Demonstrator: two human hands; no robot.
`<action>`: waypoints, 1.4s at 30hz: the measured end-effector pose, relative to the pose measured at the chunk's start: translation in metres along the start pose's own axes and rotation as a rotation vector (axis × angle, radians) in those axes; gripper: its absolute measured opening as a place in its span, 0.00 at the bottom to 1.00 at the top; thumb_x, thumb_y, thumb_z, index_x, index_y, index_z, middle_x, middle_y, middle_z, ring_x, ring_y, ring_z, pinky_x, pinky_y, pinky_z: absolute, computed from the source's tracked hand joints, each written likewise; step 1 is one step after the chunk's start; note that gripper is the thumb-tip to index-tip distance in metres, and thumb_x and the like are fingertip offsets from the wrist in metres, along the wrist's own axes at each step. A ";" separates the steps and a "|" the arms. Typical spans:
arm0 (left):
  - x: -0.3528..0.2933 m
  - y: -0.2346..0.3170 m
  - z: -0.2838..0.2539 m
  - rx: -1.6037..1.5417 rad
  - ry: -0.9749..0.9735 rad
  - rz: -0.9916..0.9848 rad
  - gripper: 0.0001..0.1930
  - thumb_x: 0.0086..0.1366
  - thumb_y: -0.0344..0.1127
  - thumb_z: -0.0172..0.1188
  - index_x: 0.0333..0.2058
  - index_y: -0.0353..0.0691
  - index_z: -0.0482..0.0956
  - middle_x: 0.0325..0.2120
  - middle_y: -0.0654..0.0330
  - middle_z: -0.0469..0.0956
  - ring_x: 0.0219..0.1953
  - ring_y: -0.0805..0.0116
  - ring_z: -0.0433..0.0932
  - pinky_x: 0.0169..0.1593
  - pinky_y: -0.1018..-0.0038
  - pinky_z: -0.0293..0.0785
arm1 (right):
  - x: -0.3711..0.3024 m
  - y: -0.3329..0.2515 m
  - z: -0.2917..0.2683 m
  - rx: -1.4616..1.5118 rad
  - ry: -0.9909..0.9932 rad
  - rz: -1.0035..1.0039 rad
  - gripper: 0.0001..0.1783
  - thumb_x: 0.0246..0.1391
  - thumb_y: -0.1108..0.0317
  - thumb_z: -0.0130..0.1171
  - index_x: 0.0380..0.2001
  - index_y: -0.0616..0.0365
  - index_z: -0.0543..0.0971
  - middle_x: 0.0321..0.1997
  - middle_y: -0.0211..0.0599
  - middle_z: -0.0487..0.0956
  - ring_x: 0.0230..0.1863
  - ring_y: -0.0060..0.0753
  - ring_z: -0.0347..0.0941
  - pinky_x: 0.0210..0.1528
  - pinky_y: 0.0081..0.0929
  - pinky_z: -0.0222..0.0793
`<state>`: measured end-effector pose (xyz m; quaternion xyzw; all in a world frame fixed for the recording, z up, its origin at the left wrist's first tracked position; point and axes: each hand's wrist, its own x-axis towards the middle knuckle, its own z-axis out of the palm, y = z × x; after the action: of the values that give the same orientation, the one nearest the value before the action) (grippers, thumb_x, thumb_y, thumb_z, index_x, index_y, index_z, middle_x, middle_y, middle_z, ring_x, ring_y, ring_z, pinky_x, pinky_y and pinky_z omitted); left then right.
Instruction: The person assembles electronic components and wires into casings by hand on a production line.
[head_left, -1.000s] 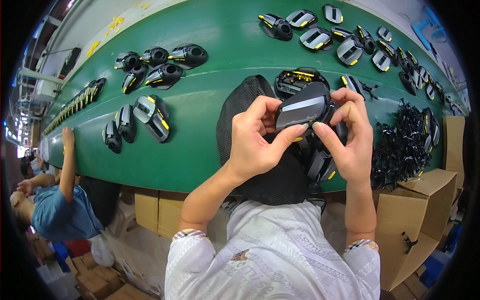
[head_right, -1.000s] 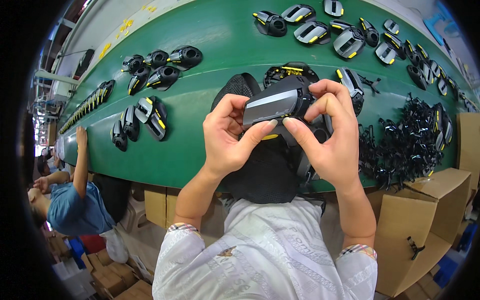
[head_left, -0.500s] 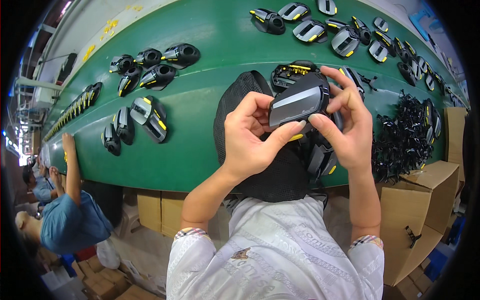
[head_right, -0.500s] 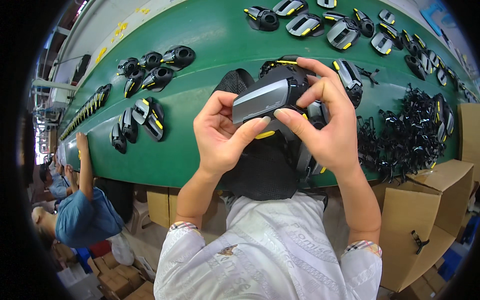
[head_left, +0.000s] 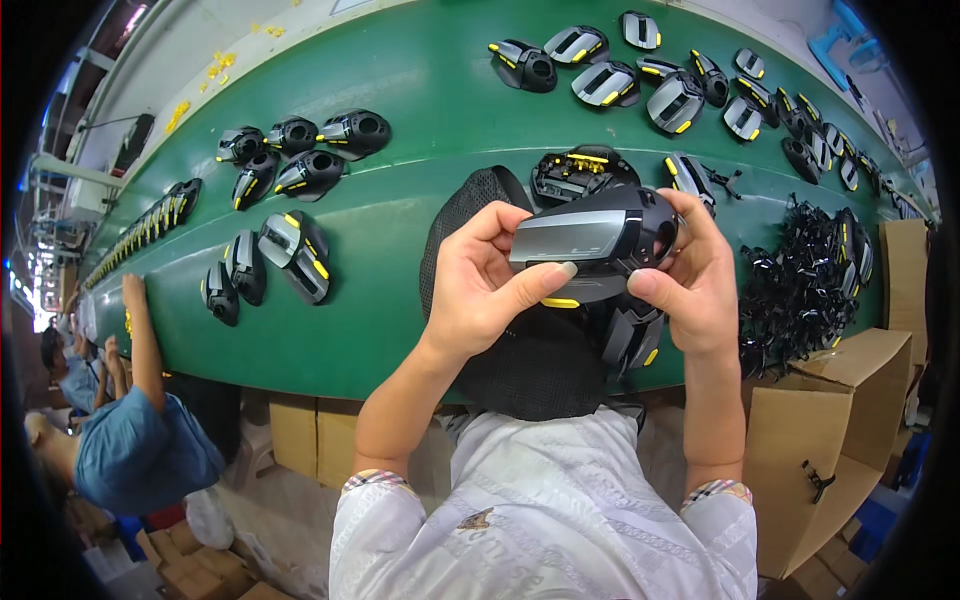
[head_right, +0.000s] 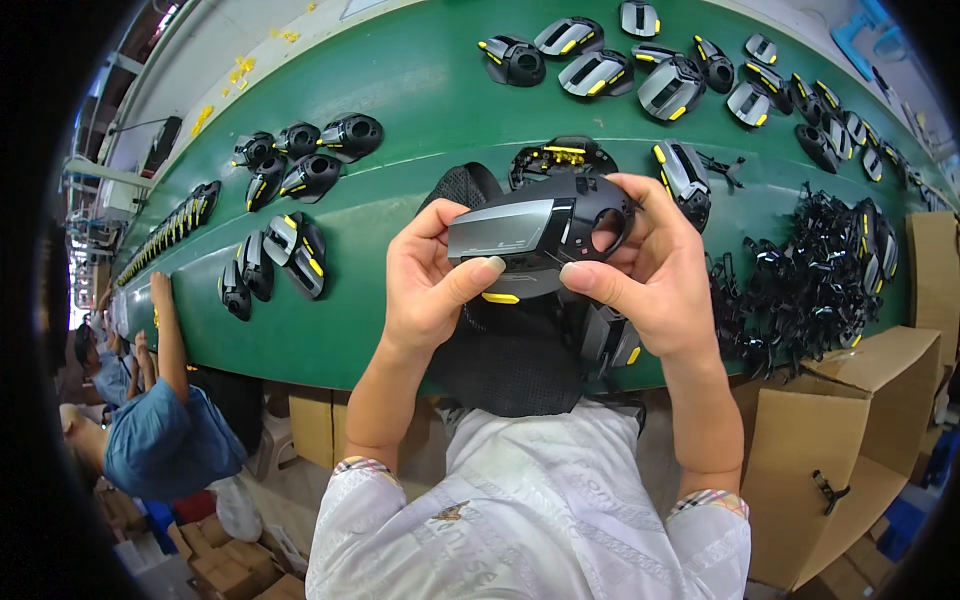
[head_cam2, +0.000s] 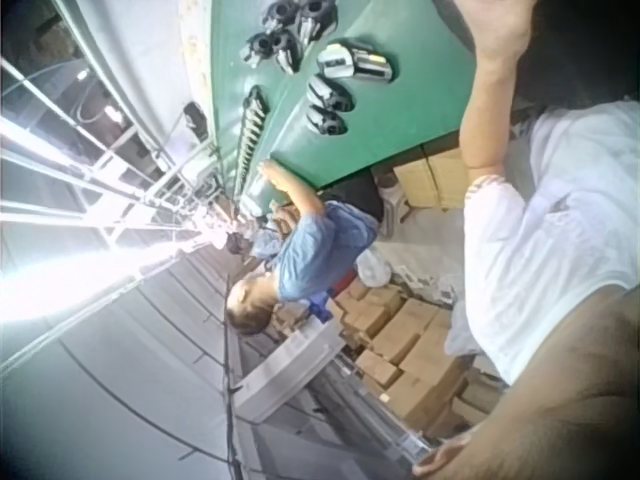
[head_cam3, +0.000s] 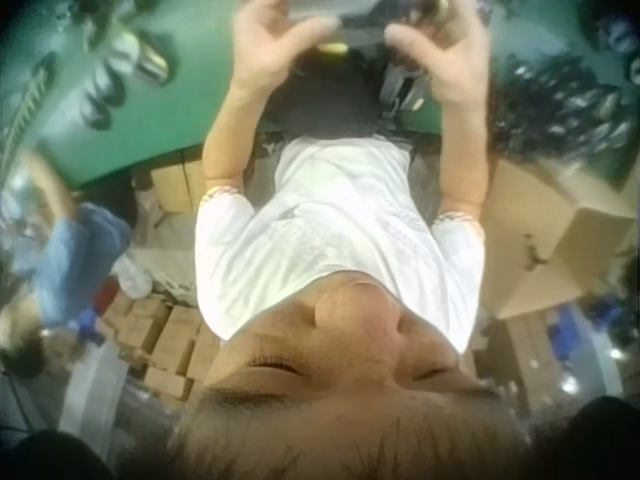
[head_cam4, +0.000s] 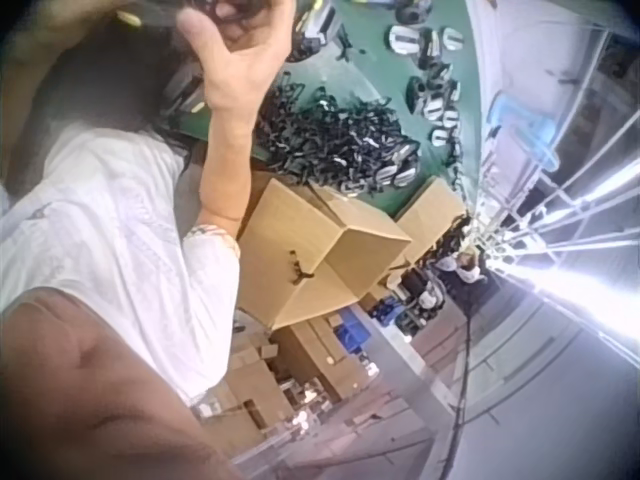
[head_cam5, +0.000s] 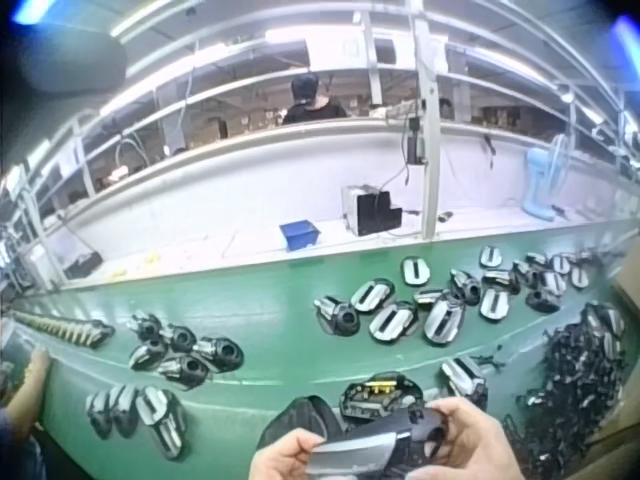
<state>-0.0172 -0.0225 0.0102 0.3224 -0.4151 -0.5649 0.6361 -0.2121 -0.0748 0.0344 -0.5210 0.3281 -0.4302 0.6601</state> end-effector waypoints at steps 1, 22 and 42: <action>0.000 -0.001 -0.001 0.002 0.001 0.008 0.17 0.52 0.23 0.64 0.39 0.31 0.68 0.35 0.57 0.74 0.39 0.75 0.74 0.44 0.77 0.72 | 0.000 0.003 -0.002 -0.001 -0.006 -0.005 0.39 0.33 0.74 0.72 0.51 0.64 0.65 0.38 0.30 0.70 0.37 0.18 0.67 0.43 0.19 0.68; 0.147 0.038 -0.150 0.370 0.383 -0.118 0.22 0.58 0.34 0.61 0.48 0.32 0.65 0.34 0.58 0.73 0.36 0.71 0.75 0.36 0.72 0.76 | 0.080 -0.022 -0.178 -1.437 -0.006 -0.152 0.21 0.39 0.80 0.54 0.41 0.54 0.75 0.45 0.43 0.74 0.44 0.44 0.72 0.47 0.34 0.68; 0.282 -0.030 -0.107 1.523 0.326 -0.476 0.49 0.42 0.64 0.64 0.55 0.31 0.63 0.57 0.44 0.60 0.61 0.48 0.56 0.59 0.60 0.58 | 0.037 -0.033 -0.139 -0.584 0.008 0.055 0.17 0.52 0.68 0.51 0.45 0.62 0.68 0.26 0.35 0.73 0.27 0.28 0.70 0.30 0.25 0.65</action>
<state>0.0694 -0.3111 -0.0174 0.8244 -0.5080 -0.1936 0.1577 -0.3270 -0.1682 0.0337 -0.6781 0.4546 -0.3019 0.4923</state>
